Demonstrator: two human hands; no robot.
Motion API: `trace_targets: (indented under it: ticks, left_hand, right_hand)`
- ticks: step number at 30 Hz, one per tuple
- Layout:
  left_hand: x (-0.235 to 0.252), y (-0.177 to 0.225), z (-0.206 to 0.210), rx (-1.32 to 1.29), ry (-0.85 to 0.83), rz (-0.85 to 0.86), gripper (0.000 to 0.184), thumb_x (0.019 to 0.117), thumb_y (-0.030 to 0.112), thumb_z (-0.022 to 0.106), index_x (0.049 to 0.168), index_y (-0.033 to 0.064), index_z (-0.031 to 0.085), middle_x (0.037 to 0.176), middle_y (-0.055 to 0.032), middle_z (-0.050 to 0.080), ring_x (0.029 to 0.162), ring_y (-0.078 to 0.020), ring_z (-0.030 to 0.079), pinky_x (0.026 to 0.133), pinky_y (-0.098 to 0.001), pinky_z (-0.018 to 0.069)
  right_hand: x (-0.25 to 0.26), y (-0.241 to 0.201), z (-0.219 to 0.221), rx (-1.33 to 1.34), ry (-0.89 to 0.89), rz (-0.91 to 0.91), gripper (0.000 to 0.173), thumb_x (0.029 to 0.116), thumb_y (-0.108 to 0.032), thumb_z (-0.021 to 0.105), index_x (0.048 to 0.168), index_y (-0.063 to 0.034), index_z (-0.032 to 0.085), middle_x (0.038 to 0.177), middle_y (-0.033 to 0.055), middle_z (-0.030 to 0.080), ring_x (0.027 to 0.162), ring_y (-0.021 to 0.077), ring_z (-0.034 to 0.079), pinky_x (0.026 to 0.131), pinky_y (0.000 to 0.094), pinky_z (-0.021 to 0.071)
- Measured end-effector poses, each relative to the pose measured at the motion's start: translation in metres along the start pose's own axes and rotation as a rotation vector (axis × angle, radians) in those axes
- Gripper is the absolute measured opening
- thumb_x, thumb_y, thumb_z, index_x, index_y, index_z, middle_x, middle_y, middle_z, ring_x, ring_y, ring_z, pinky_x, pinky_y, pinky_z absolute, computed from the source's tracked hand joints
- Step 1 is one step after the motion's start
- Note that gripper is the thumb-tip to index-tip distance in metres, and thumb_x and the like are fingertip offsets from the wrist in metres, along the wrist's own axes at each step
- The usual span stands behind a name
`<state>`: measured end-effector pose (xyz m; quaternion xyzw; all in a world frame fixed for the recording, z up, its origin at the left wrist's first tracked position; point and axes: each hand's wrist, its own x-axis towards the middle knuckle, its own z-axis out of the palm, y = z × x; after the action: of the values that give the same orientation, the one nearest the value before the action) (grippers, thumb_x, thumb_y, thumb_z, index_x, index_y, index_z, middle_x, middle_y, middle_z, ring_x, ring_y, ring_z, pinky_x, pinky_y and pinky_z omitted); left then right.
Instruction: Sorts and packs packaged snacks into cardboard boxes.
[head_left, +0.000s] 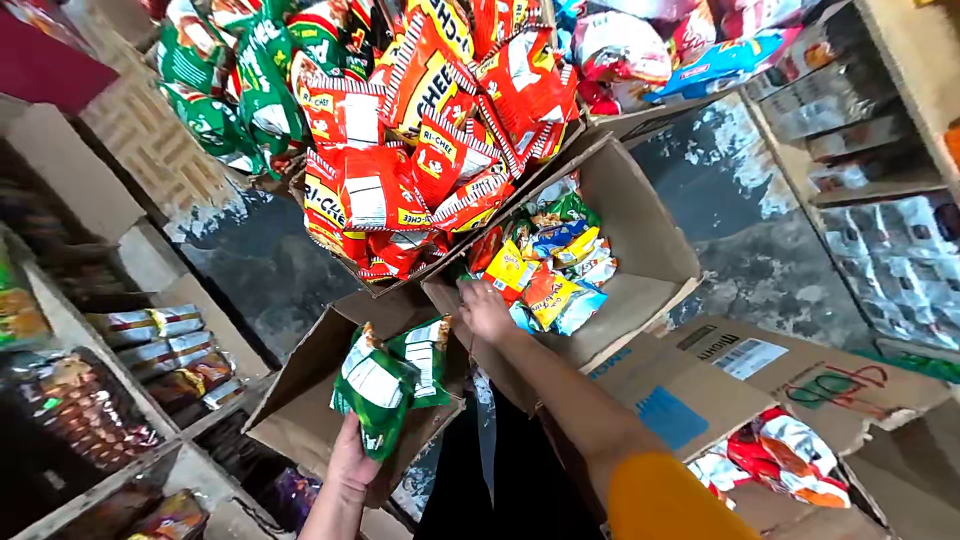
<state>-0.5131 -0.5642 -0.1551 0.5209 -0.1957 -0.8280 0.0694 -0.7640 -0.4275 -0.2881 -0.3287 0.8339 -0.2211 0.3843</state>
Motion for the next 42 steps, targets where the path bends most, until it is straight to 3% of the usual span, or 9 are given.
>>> trace_targets:
  ticks: [2, 5, 10, 15, 18, 22, 29, 36, 42]
  left_hand:
    - [0.003, -0.001, -0.006, -0.064, 0.011, -0.034, 0.061, 0.0664, 0.055, 0.087, 0.107, 0.0121, 0.072, 0.093, -0.0107, 0.075, 0.08, -0.0197, 0.075, 0.068, -0.0353, 0.0638]
    - [0.0, -0.004, 0.003, -0.193, 0.032, -0.08, 0.065, 0.073, 0.061, 0.08, 0.115, 0.0118, 0.072, 0.109, -0.0171, 0.074, 0.092, -0.029, 0.075, 0.076, -0.0417, 0.0634]
    - [0.004, -0.002, 0.021, -0.305, 0.055, -0.137, 0.077, 0.1009, 0.07, 0.022, 0.143, 0.0125, 0.051, 0.14, -0.0251, 0.058, 0.124, -0.049, 0.06, 0.09, -0.0649, 0.0545]
    - [-0.002, -0.014, 0.032, -0.188, -0.132, -0.191, 0.057, 0.0804, 0.057, 0.076, 0.116, 0.0126, 0.074, 0.114, -0.0151, 0.074, 0.104, -0.0321, 0.072, 0.085, -0.0526, 0.0607]
    - [-0.012, -0.015, 0.042, -0.093, -0.127, -0.178, 0.025, 0.0982, 0.035, 0.056, 0.092, 0.0181, 0.073, 0.085, -0.0018, 0.075, 0.075, -0.0096, 0.072, 0.063, -0.0266, 0.0603]
    - [-0.003, -0.01, 0.041, -0.203, 0.139, -0.109, 0.05, 0.1064, 0.048, 0.033, 0.099, 0.0137, 0.069, 0.092, -0.0099, 0.076, 0.081, -0.022, 0.075, 0.065, -0.0427, 0.0638]
    - [0.004, -0.015, 0.044, -0.176, 0.104, -0.094, 0.028, 0.0951, 0.039, 0.064, 0.096, 0.0133, 0.075, 0.092, -0.0108, 0.077, 0.082, -0.0211, 0.076, 0.066, -0.0396, 0.0646]
    - [-0.021, -0.02, 0.037, -0.226, 0.092, -0.143, 0.033, 0.0781, 0.044, 0.081, 0.094, 0.0152, 0.078, 0.092, -0.0107, 0.078, 0.082, -0.0216, 0.077, 0.065, -0.0397, 0.0645]
    - [-0.035, -0.015, 0.01, -0.311, 0.153, -0.123, 0.038, 0.0771, 0.044, 0.082, 0.098, 0.0124, 0.078, 0.095, -0.0136, 0.077, 0.085, -0.0253, 0.077, 0.067, -0.0444, 0.0648]
  right_hand:
    - [0.039, 0.01, 0.017, -0.336, -0.265, 0.023, 0.062, 0.0969, 0.0, 0.06, 0.155, -0.0136, 0.045, 0.162, 0.0242, 0.034, 0.148, 0.0492, 0.032, 0.118, 0.0666, 0.0267]
    - [0.051, 0.015, 0.026, -0.468, -0.392, 0.063, 0.038, 0.0946, 0.004, 0.06, 0.132, -0.0021, 0.064, 0.145, 0.0296, 0.049, 0.121, 0.049, 0.057, 0.101, 0.0652, 0.0434]
    - [-0.02, 0.005, -0.022, 0.018, 0.067, 0.13, 0.023, 0.0943, -0.012, 0.064, 0.113, -0.0055, 0.075, 0.126, 0.0185, 0.068, 0.118, 0.0385, 0.064, 0.103, 0.0607, 0.0448]
    - [-0.159, -0.052, -0.045, 0.482, 0.403, -0.136, 0.02, 0.0835, -0.008, 0.071, 0.102, -0.0004, 0.074, 0.118, 0.0211, 0.069, 0.11, 0.0284, 0.069, 0.093, 0.0422, 0.0586]
    - [-0.169, -0.062, -0.047, 0.799, 0.132, -0.255, 0.023, 0.0844, -0.009, 0.075, 0.105, 0.0011, 0.07, 0.121, 0.0175, 0.066, 0.114, 0.0158, 0.064, 0.095, 0.027, 0.0555]
    - [-0.087, -0.028, -0.112, 0.895, -0.388, -0.132, 0.031, 0.1006, -0.022, 0.053, 0.114, 0.0033, 0.065, 0.111, 0.0044, 0.069, 0.097, 0.0055, 0.064, 0.087, 0.0276, 0.0539]
    - [0.109, 0.081, -0.104, -0.161, -0.078, 0.38, 0.058, 0.0919, -0.025, 0.073, 0.137, 0.0064, 0.057, 0.151, 0.0301, 0.046, 0.138, 0.0514, 0.045, 0.105, 0.0689, 0.0422]
    - [0.057, 0.065, -0.099, 0.005, -0.288, 0.357, 0.033, 0.0933, -0.009, 0.064, 0.124, 0.0022, 0.066, 0.123, 0.0312, 0.065, 0.119, 0.0505, 0.06, 0.095, 0.0719, 0.0464]
    - [0.034, 0.116, -0.201, 0.444, 0.251, 0.573, 0.045, 0.1041, -0.031, 0.056, 0.13, 0.0058, 0.061, 0.127, 0.0315, 0.062, 0.121, 0.0445, 0.06, 0.102, 0.064, 0.0448]
